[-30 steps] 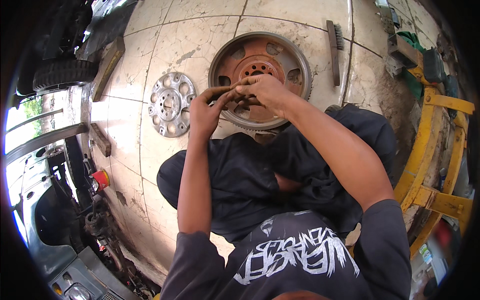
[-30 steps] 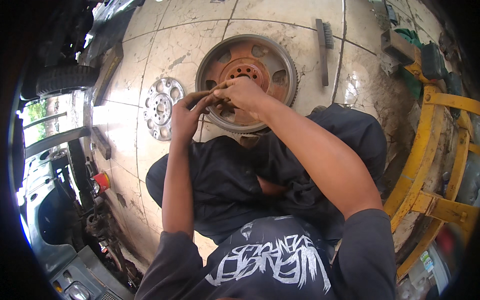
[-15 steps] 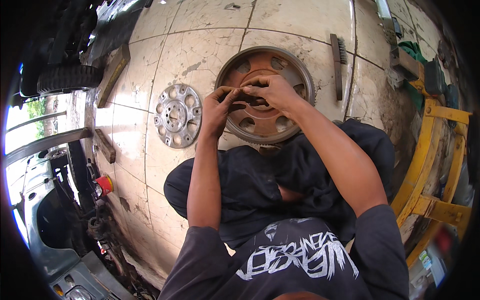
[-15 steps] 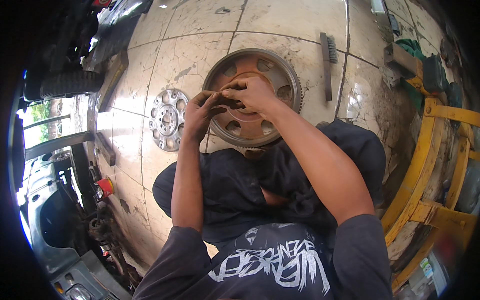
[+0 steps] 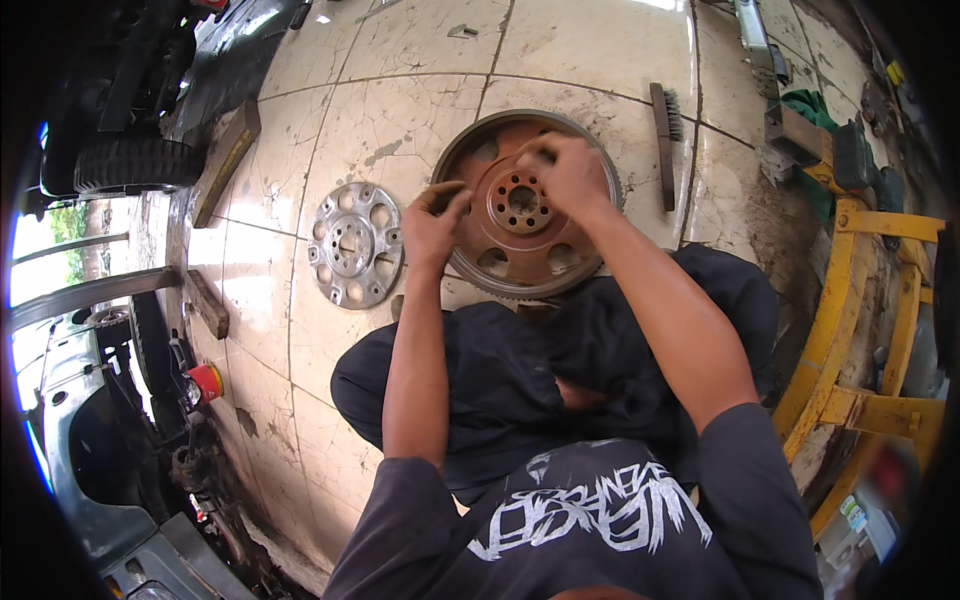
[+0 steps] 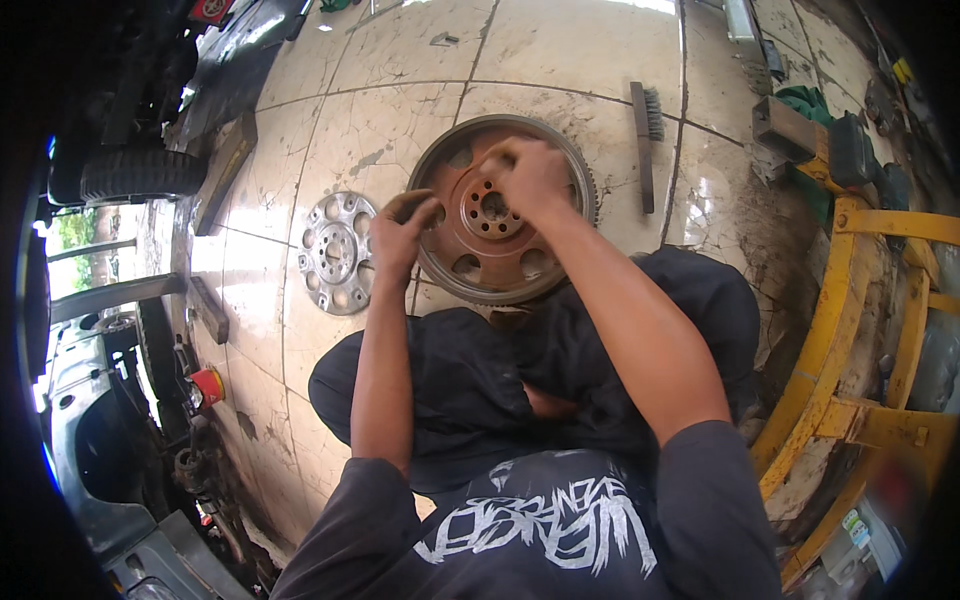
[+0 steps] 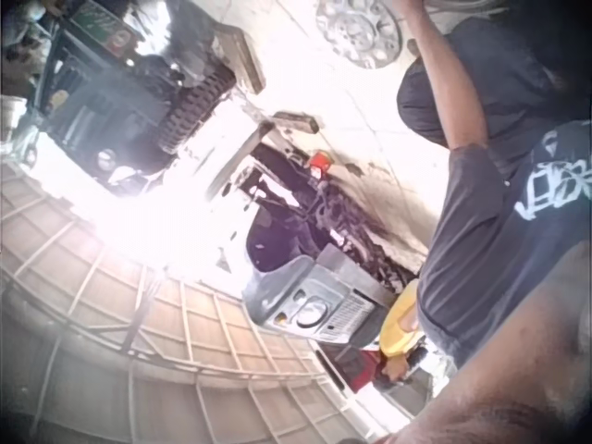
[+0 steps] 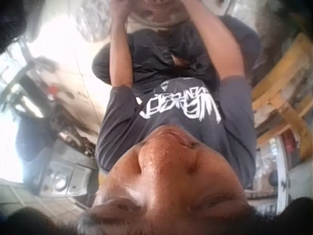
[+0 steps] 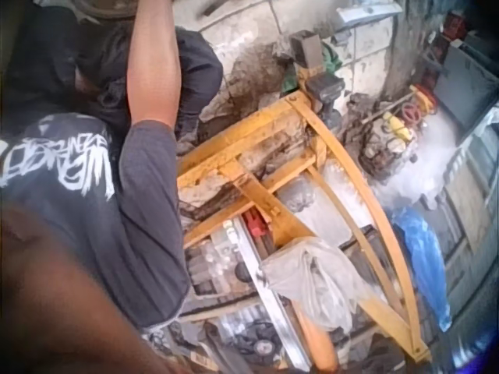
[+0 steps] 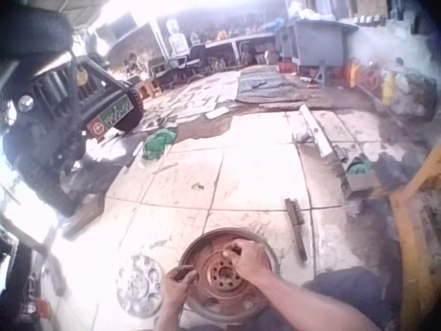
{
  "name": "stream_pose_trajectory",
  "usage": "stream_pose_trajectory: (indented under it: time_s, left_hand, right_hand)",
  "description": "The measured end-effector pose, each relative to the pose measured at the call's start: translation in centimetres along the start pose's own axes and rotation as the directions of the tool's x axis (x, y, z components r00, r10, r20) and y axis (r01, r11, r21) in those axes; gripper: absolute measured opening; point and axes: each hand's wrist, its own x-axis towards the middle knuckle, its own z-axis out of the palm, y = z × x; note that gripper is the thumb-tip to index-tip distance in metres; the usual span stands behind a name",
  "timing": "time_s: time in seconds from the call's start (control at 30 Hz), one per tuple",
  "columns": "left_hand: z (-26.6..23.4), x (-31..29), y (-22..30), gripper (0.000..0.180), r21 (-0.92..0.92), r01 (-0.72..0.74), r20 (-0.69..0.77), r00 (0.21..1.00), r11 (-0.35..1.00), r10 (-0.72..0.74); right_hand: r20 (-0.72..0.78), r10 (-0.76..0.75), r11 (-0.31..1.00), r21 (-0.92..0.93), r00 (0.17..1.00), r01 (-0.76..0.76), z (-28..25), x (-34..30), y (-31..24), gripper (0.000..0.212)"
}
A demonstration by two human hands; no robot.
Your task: The person scrubs a rusty wheel hub with a wire brush, rotating it to clean the rim and inner surfaces. A second hub sits nearby on the floor. The person continues scrubbing different areas of the hub throughout the clip.
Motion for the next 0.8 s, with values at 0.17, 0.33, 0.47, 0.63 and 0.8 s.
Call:
stream_pose_trajectory:
  time_s: [0.17, 0.33, 0.47, 0.63, 0.8]
  left_hand:
    - [-1.3, 1.9, -3.3, 0.037, 0.3, 0.032, -0.361, 0.929, 0.953, 0.082]
    - [0.4, 2.8, -6.6, 0.038, 0.369, -0.051, -0.351, 0.917, 0.928, 0.19]
    - [1.1, 5.6, -6.6, 0.038, 0.339, -0.174, -0.273, 0.922, 0.925, 0.273]
    - [2.0, 6.8, -7.8, 0.035, 0.318, -0.128, -0.237, 0.949, 0.939, 0.21]
    - [1.4, 5.4, -8.3, 0.03, 0.329, -0.115, -0.405, 0.879, 0.937, 0.25]
  right_hand:
    - [-0.468, 0.48, 0.858, 0.072, 0.742, -0.509, -3.9, 2.5, 3.4, 0.028]
    - [-0.407, 0.759, 0.638, 0.305, 0.508, -0.707, -0.8, -2.9, 3.5, 0.032]
    - [-0.288, 0.791, 0.607, 0.478, 0.539, -0.635, -0.9, -4.2, 3.3, 0.029]
    - [-0.298, 0.808, 0.579, 0.563, 0.508, -0.59, -0.3, -4.0, 5.5, 0.022]
    - [-0.233, 0.784, 0.581, 0.602, 0.575, -0.548, 0.5, -0.1, 4.8, 0.02]
